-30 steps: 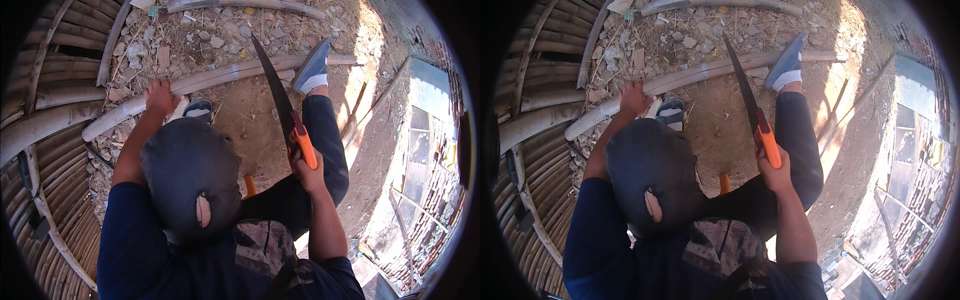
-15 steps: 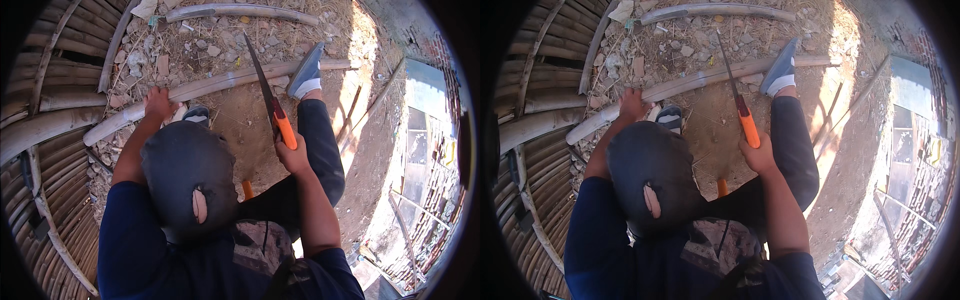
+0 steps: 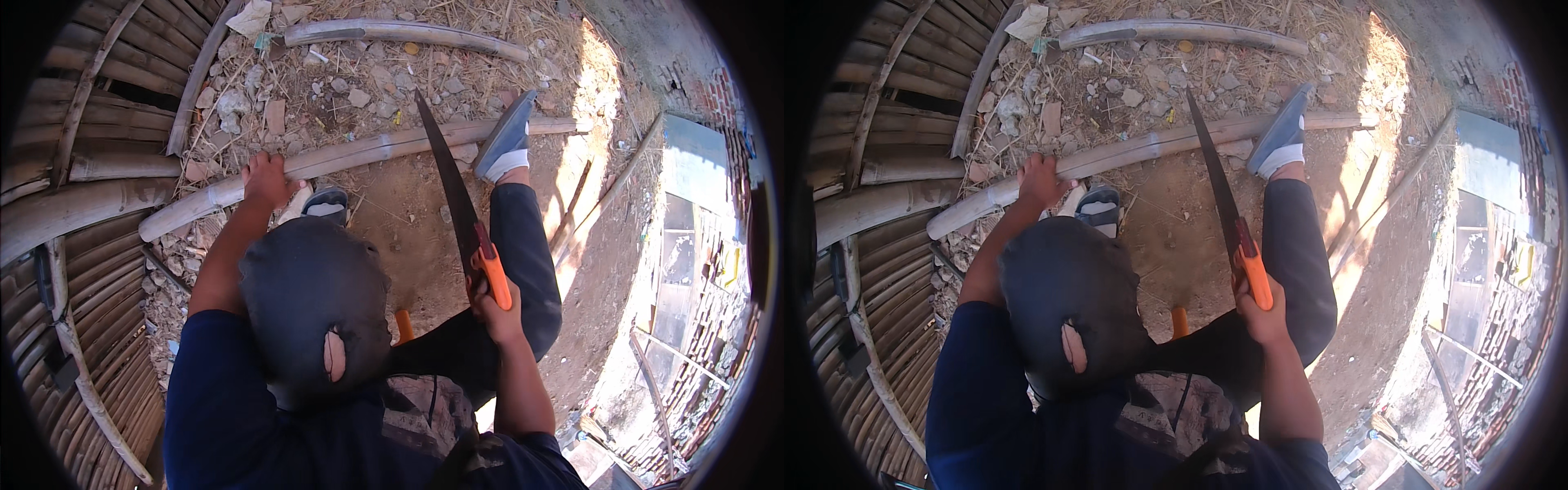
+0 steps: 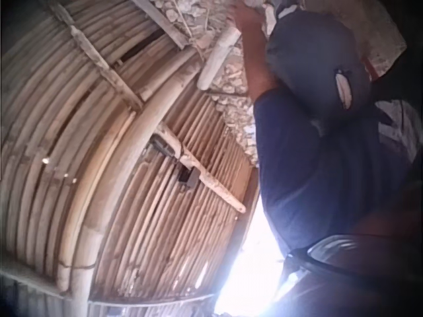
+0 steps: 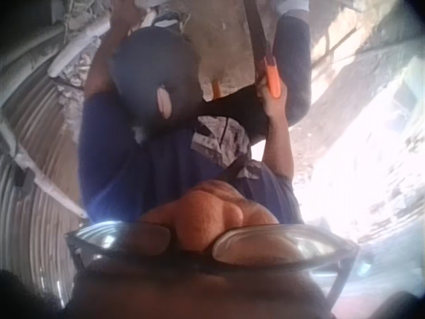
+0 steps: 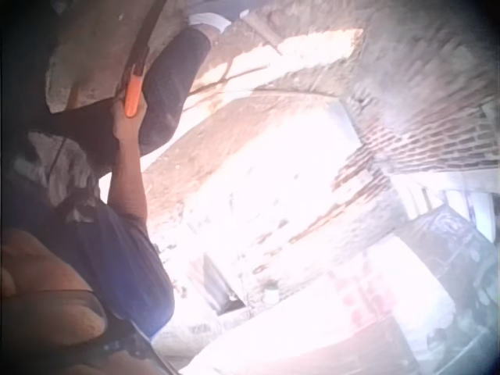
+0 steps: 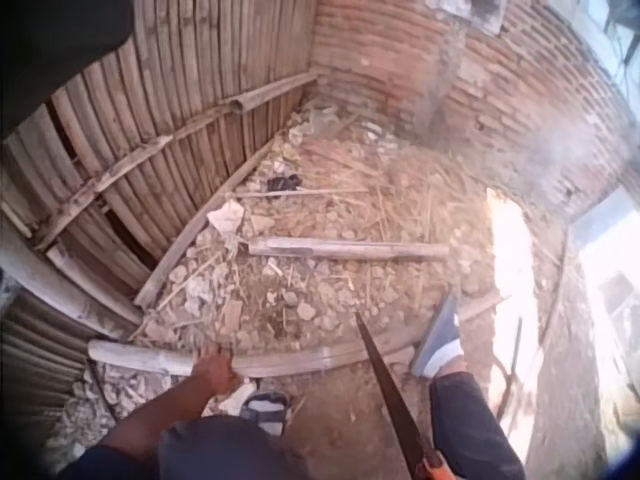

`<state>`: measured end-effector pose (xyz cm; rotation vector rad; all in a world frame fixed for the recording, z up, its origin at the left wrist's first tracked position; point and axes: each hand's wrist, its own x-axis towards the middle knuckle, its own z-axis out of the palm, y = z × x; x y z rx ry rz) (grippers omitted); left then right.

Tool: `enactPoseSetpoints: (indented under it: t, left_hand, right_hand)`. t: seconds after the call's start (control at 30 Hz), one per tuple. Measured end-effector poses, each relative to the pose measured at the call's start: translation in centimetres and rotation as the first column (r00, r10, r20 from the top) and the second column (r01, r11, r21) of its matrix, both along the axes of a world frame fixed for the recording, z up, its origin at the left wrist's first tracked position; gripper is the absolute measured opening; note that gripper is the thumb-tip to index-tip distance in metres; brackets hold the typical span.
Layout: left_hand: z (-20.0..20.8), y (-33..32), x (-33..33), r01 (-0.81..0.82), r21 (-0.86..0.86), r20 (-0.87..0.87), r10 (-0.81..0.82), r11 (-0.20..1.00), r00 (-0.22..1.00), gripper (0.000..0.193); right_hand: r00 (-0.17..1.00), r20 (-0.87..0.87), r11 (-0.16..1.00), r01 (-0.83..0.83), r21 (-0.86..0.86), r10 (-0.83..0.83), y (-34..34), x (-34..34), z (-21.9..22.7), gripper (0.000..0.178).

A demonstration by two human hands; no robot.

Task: The person saws a piece of bamboo by hand while holding it steady on the ground.

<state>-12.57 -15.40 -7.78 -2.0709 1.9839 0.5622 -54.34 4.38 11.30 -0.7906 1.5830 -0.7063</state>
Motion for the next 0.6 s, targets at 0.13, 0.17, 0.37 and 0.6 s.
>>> enactPoseSetpoints:
  t: [0.13,0.17,0.37,0.6]
  left_hand:
    - [-0.5,-0.1,-0.4,-0.002,-0.024,0.013,0.002,1.0,1.0,0.079]
    - [-0.7,0.3,-0.3,0.006,-0.037,0.012,-0.005,0.999,1.0,0.079]
    - [0.1,-0.1,-0.1,-0.005,0.042,-0.001,0.005,0.999,1.0,0.079]
    - [-0.8,0.4,-0.3,-0.003,-0.03,-0.008,0.002,1.0,1.0,0.078]
  right_hand:
    - [0.999,-0.034,0.999,-0.001,-0.044,-0.001,-0.2,0.9,1.4,0.005]
    - [0.999,-0.039,1.0,-0.001,-0.023,0.0,-0.8,1.4,0.7,0.005]
    - [0.994,-0.097,0.998,-0.037,0.06,0.043,-4.0,1.4,-1.7,0.006]
    - [0.994,-0.087,0.997,-0.074,-0.016,0.072,-3.4,1.7,-1.5,0.01]
